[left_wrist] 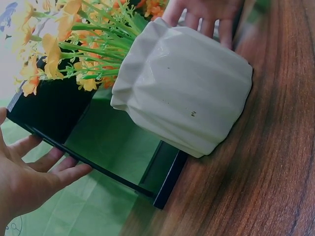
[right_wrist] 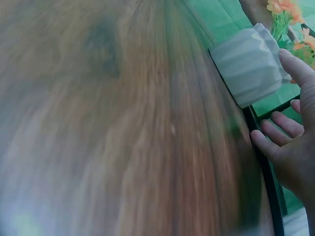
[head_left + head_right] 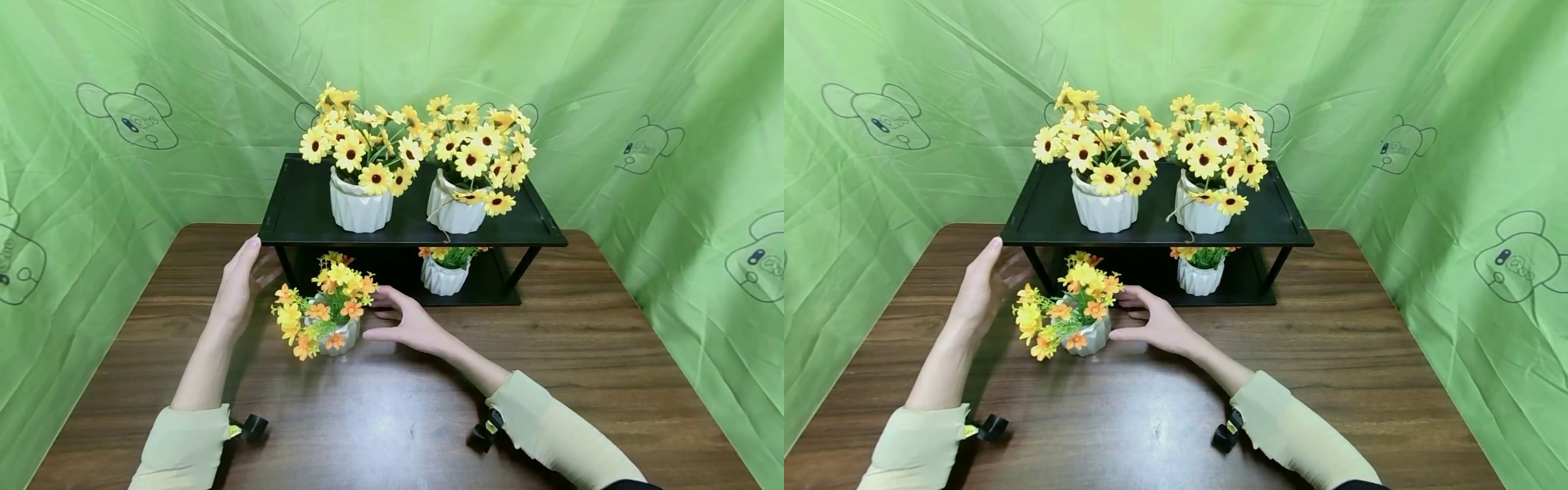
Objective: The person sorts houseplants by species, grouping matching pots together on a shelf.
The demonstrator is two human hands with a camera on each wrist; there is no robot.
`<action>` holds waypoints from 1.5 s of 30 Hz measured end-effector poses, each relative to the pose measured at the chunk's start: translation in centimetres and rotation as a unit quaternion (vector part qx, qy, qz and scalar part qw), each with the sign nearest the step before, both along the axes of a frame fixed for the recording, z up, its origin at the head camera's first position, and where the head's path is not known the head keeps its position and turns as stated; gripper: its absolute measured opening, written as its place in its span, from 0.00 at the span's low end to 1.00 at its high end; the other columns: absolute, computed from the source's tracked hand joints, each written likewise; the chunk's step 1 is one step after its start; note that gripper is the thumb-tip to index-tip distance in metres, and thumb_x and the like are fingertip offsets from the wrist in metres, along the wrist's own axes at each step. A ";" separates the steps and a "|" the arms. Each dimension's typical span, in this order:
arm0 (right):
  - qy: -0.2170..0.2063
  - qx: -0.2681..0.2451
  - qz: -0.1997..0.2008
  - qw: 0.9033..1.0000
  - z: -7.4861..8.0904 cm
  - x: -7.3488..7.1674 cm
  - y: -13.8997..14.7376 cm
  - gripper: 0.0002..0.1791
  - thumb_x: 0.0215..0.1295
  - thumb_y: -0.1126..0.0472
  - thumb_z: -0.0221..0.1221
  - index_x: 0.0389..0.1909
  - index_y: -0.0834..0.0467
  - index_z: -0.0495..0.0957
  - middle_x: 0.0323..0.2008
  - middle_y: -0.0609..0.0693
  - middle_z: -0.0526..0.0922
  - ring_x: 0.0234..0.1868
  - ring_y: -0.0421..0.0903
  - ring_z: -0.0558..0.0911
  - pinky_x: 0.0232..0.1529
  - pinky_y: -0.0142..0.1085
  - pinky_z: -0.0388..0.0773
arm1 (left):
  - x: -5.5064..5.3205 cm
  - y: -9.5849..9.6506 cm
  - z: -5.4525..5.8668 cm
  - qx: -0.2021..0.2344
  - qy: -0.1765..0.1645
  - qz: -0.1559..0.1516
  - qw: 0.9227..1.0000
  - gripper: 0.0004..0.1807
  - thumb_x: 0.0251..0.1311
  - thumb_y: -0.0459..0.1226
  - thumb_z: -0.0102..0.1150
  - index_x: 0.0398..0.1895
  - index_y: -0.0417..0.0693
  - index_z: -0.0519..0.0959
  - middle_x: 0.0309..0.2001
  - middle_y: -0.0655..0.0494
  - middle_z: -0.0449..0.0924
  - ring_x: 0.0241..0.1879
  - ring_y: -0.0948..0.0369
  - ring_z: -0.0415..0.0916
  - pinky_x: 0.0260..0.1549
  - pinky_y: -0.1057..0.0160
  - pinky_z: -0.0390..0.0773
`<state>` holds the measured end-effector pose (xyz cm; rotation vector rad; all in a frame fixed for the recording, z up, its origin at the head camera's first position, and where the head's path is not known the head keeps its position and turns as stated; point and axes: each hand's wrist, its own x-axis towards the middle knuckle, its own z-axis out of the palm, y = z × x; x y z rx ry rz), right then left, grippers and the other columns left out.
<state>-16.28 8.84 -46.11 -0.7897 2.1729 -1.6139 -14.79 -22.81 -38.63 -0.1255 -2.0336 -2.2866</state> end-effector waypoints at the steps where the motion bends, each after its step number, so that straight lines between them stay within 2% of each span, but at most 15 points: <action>1: 0.000 0.004 -0.001 1.000 0.0 0.0 -0.3 0.40 0.59 0.62 0.75 0.70 0.56 0.67 0.67 0.58 0.76 0.68 0.56 0.78 0.68 0.43 0.78 | 0.0 0.0 0.0 0.000 -0.001 0.000 1.000 0.25 0.80 0.56 0.41 0.71 0.58 0.72 0.58 0.69 0.77 0.61 0.68 0.75 0.60 0.67 0.78; 5: 0.003 0.019 0.000 1.000 0.0 0.3 -1.4 0.44 0.57 0.56 0.76 0.73 0.49 0.66 0.69 0.51 0.75 0.70 0.50 0.77 0.70 0.40 0.76 | 0.0 0.0 0.1 0.001 -0.005 0.000 1.000 0.26 0.80 0.56 0.42 0.72 0.59 0.71 0.59 0.69 0.76 0.62 0.67 0.74 0.60 0.67 0.77; 10: 0.006 0.042 -0.008 0.999 0.2 0.7 -2.6 0.50 0.53 0.49 0.78 0.75 0.38 0.62 0.72 0.42 0.72 0.72 0.43 0.74 0.73 0.41 0.71 | 0.0 0.0 0.3 0.000 -0.006 0.002 1.000 0.26 0.80 0.56 0.42 0.73 0.58 0.71 0.60 0.69 0.76 0.62 0.66 0.74 0.60 0.67 0.77; 16: 0.013 0.088 -0.026 0.996 0.5 1.0 -3.9 0.50 0.51 0.46 0.79 0.75 0.43 0.65 0.70 0.44 0.75 0.72 0.42 0.73 0.75 0.42 0.68 | 0.1 -0.1 0.3 0.008 -0.004 0.005 1.000 0.25 0.80 0.55 0.42 0.72 0.58 0.72 0.59 0.69 0.76 0.61 0.67 0.74 0.59 0.68 0.78; 20: 0.021 0.103 -0.034 0.994 0.5 1.1 -4.3 0.50 0.51 0.43 0.78 0.74 0.43 0.65 0.69 0.44 0.76 0.71 0.42 0.73 0.75 0.45 0.68 | 0.0 -0.1 0.2 0.006 -0.002 0.005 1.000 0.25 0.80 0.55 0.42 0.72 0.58 0.71 0.58 0.69 0.77 0.61 0.67 0.74 0.59 0.68 0.78; 24: 0.028 0.106 -0.037 0.993 0.6 1.2 -4.5 0.50 0.51 0.45 0.78 0.74 0.45 0.66 0.69 0.46 0.77 0.70 0.44 0.74 0.75 0.45 0.69 | 0.0 -0.1 0.2 0.003 -0.002 0.005 1.000 0.26 0.80 0.55 0.42 0.73 0.58 0.71 0.59 0.69 0.76 0.61 0.67 0.74 0.59 0.68 0.78; 29: 0.036 0.104 -0.041 0.993 0.5 1.3 -4.8 0.45 0.50 0.49 0.78 0.71 0.48 0.70 0.64 0.47 0.82 0.64 0.42 0.79 0.70 0.41 0.74 | 0.1 -0.1 0.2 0.003 -0.005 0.005 1.000 0.26 0.80 0.56 0.42 0.73 0.58 0.71 0.60 0.69 0.76 0.62 0.68 0.74 0.59 0.68 0.78; 33: 0.044 0.100 -0.048 0.993 0.4 1.2 -5.2 0.43 0.50 0.49 0.79 0.68 0.49 0.72 0.60 0.47 0.84 0.61 0.41 0.81 0.67 0.39 0.77 | 0.1 -0.1 0.2 0.007 -0.005 0.006 1.000 0.26 0.80 0.56 0.42 0.73 0.58 0.71 0.60 0.69 0.76 0.62 0.67 0.74 0.58 0.67 0.78; 45: 0.067 0.077 -0.089 0.991 0.4 1.4 -5.5 0.44 0.44 0.52 0.82 0.65 0.52 0.75 0.57 0.48 0.86 0.60 0.43 0.83 0.65 0.38 0.78 | 0.0 0.0 0.1 0.003 0.001 0.001 1.000 0.25 0.80 0.55 0.42 0.72 0.58 0.71 0.59 0.69 0.76 0.61 0.67 0.75 0.59 0.67 0.77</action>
